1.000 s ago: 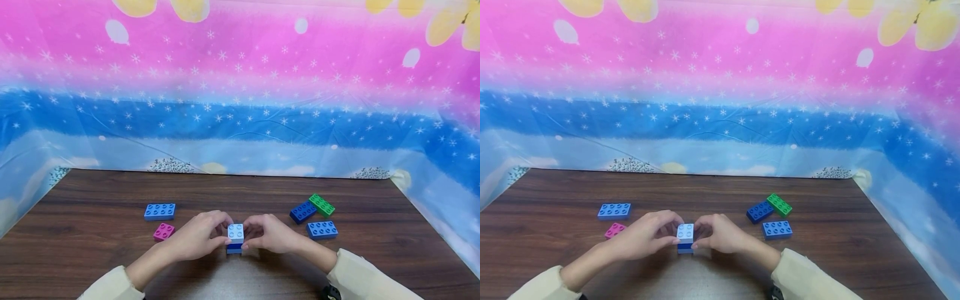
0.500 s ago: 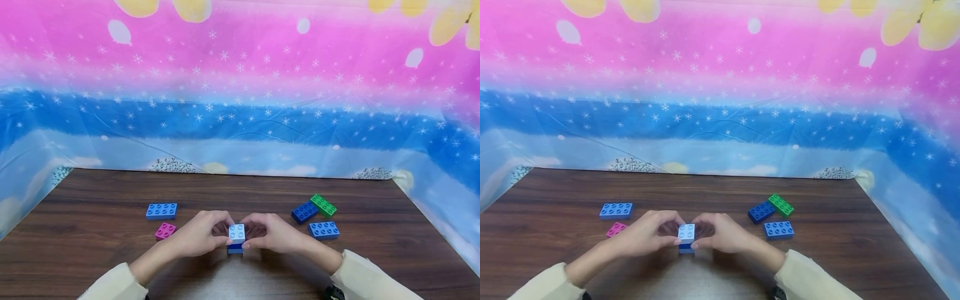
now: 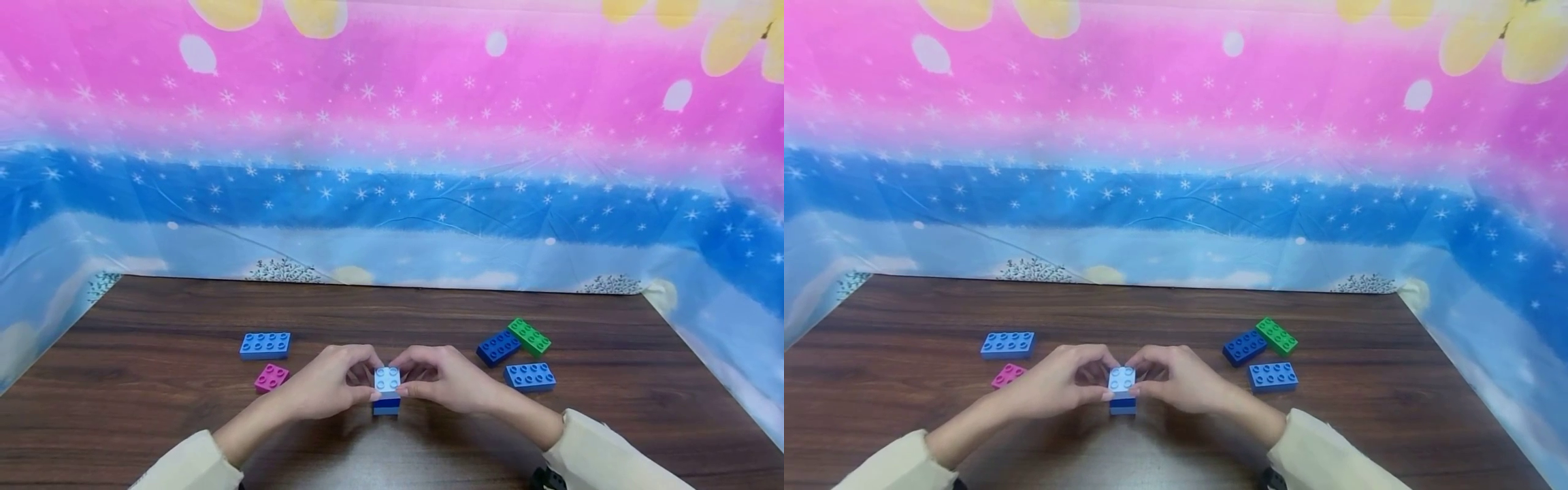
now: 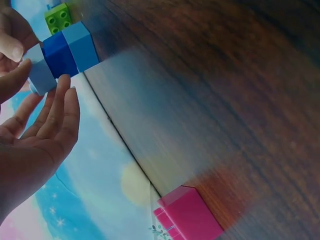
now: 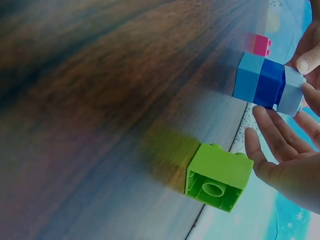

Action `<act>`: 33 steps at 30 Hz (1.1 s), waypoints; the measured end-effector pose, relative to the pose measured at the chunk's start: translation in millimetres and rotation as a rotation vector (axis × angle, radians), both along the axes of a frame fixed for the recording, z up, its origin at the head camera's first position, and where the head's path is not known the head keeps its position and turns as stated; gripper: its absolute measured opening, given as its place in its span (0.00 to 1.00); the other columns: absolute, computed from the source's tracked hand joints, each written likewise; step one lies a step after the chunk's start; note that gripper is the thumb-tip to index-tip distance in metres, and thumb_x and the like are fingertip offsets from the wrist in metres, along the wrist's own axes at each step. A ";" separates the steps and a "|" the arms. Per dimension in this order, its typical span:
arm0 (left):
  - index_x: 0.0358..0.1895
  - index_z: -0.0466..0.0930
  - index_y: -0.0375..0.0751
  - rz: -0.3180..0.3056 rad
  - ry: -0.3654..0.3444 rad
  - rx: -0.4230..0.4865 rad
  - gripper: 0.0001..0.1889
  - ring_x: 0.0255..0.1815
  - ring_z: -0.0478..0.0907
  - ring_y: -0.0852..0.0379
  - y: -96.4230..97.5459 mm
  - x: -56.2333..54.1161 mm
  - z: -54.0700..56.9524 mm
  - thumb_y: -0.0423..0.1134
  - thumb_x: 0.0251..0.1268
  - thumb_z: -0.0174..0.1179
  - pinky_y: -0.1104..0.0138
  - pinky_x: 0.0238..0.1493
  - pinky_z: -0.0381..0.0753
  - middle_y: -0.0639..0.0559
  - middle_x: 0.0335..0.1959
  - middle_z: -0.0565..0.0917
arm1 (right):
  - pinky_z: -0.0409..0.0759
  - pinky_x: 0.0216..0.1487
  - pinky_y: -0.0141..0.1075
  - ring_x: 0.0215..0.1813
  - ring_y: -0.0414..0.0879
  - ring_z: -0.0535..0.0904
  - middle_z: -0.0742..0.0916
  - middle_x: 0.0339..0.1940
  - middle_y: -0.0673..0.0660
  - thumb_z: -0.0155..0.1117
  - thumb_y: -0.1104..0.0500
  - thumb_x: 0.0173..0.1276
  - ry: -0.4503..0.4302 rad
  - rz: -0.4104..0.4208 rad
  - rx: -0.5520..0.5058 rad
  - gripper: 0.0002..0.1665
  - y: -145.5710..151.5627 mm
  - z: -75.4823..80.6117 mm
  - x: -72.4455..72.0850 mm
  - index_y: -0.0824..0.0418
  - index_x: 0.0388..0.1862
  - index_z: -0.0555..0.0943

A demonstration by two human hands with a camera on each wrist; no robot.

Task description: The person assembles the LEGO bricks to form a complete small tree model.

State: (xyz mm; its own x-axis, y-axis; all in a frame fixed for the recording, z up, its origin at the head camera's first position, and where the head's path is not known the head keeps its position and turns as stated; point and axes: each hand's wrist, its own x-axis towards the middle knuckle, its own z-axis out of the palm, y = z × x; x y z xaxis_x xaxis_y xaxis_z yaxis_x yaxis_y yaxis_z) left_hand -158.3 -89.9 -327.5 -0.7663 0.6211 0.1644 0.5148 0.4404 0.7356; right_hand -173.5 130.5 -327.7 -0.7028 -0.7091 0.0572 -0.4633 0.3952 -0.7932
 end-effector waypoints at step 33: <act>0.36 0.76 0.42 0.024 -0.059 0.021 0.08 0.31 0.77 0.60 0.3 1.2 -4.6 0.34 0.54 0.64 0.70 0.31 0.76 0.55 0.30 0.80 | 0.76 0.45 0.32 0.44 0.42 0.79 0.83 0.40 0.52 0.64 0.61 0.61 -0.094 0.011 -0.001 0.13 0.5 -2.7 -6.2 0.61 0.45 0.78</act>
State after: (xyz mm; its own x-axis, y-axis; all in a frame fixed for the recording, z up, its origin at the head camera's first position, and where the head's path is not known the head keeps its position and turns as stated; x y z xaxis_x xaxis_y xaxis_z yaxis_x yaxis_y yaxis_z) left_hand -157.1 -89.6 -332.2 -0.7899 0.5991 0.1313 0.4597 0.4367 0.7733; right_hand -179.7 131.0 -330.4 -0.6974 -0.7167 -0.0081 -0.3910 0.3898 -0.8337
